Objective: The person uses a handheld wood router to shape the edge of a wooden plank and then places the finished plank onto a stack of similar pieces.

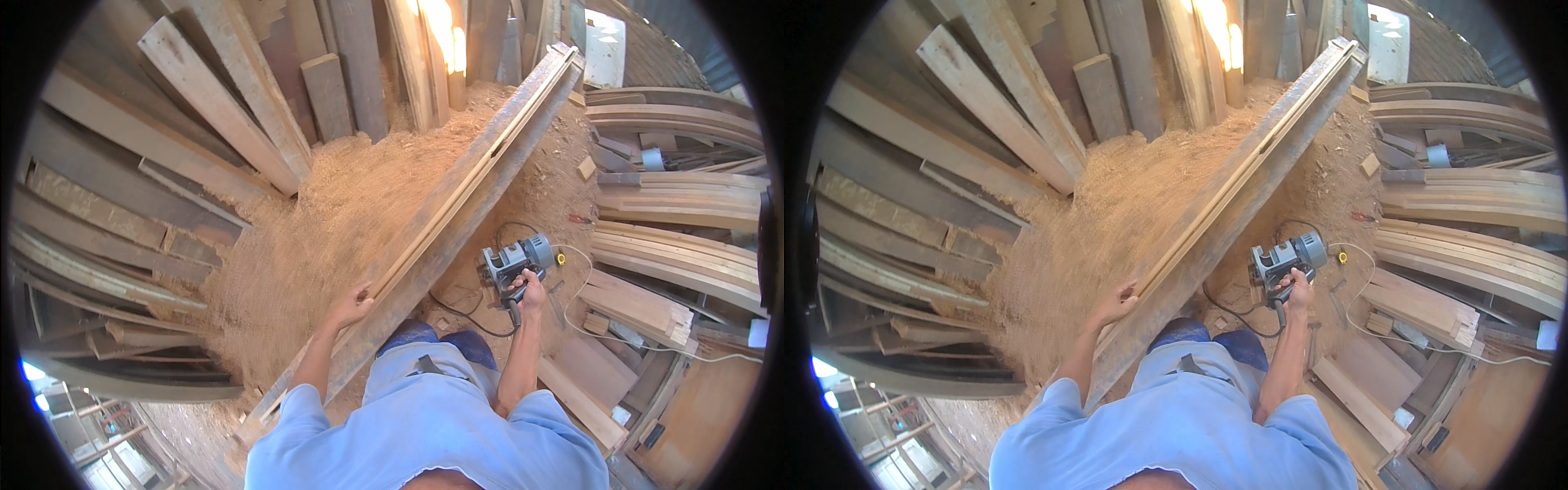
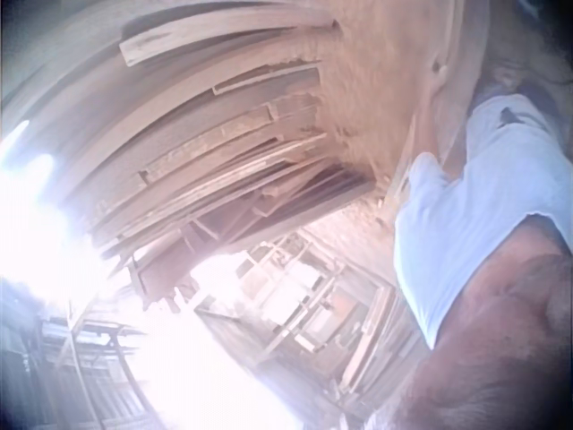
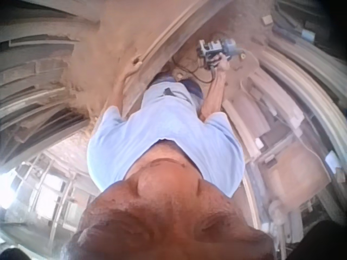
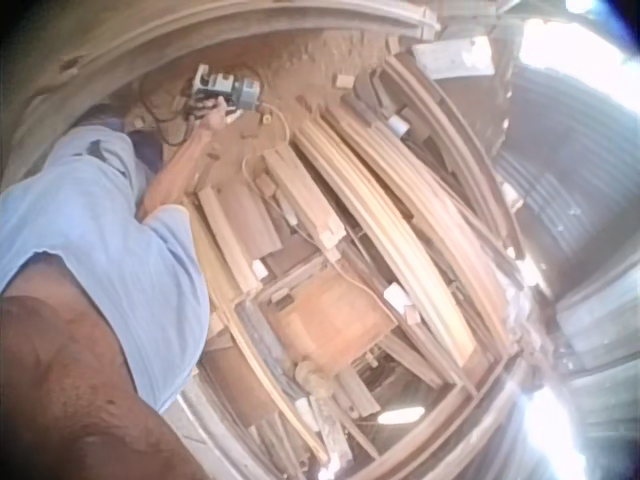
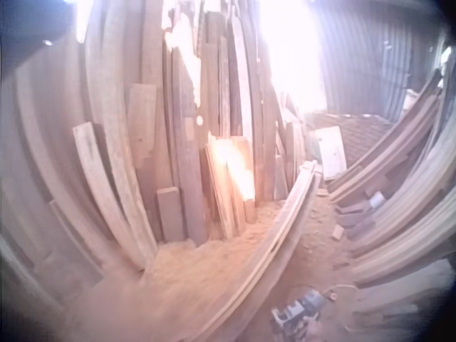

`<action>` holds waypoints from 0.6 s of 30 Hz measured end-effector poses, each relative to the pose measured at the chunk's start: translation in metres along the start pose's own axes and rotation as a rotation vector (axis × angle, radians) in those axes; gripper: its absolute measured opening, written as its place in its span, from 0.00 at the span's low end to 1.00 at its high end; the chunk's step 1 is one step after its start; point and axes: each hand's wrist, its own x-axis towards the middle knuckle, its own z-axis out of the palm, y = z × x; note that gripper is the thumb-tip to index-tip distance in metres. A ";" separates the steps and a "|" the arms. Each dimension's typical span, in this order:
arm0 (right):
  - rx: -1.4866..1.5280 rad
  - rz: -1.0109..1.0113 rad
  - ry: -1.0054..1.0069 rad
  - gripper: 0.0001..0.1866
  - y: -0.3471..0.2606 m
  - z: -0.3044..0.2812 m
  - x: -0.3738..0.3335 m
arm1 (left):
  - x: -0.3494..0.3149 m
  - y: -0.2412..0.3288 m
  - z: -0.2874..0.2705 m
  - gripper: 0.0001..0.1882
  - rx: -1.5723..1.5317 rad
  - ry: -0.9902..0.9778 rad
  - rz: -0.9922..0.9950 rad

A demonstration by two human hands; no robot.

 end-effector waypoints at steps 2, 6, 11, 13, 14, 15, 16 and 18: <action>-0.004 0.019 -0.014 0.08 0.003 -0.017 0.001 | -0.028 -0.028 0.004 0.40 0.067 0.047 -0.035; -0.007 0.101 -0.076 0.08 0.009 -0.034 -0.011 | -0.085 -0.118 0.012 0.44 0.543 0.209 0.014; -0.053 0.173 -0.111 0.07 0.013 -0.074 -0.033 | -0.102 -0.055 0.034 0.30 0.573 0.363 -0.428; -0.112 0.152 -0.080 0.07 0.017 -0.088 -0.038 | -0.104 -0.053 0.040 0.25 0.590 0.400 -0.414; -0.120 0.152 -0.079 0.07 0.016 -0.104 -0.031 | -0.103 -0.038 0.044 0.22 0.614 0.434 -0.374; -0.127 0.156 -0.078 0.07 0.019 -0.116 -0.029 | -0.103 -0.032 0.049 0.21 0.622 0.448 -0.377; -0.143 0.155 -0.079 0.07 0.024 -0.120 -0.033 | -0.107 -0.029 0.054 0.21 0.631 0.465 -0.387; -0.161 0.170 -0.079 0.07 0.030 -0.133 -0.033 | -0.115 -0.024 0.066 0.22 0.629 0.513 -0.353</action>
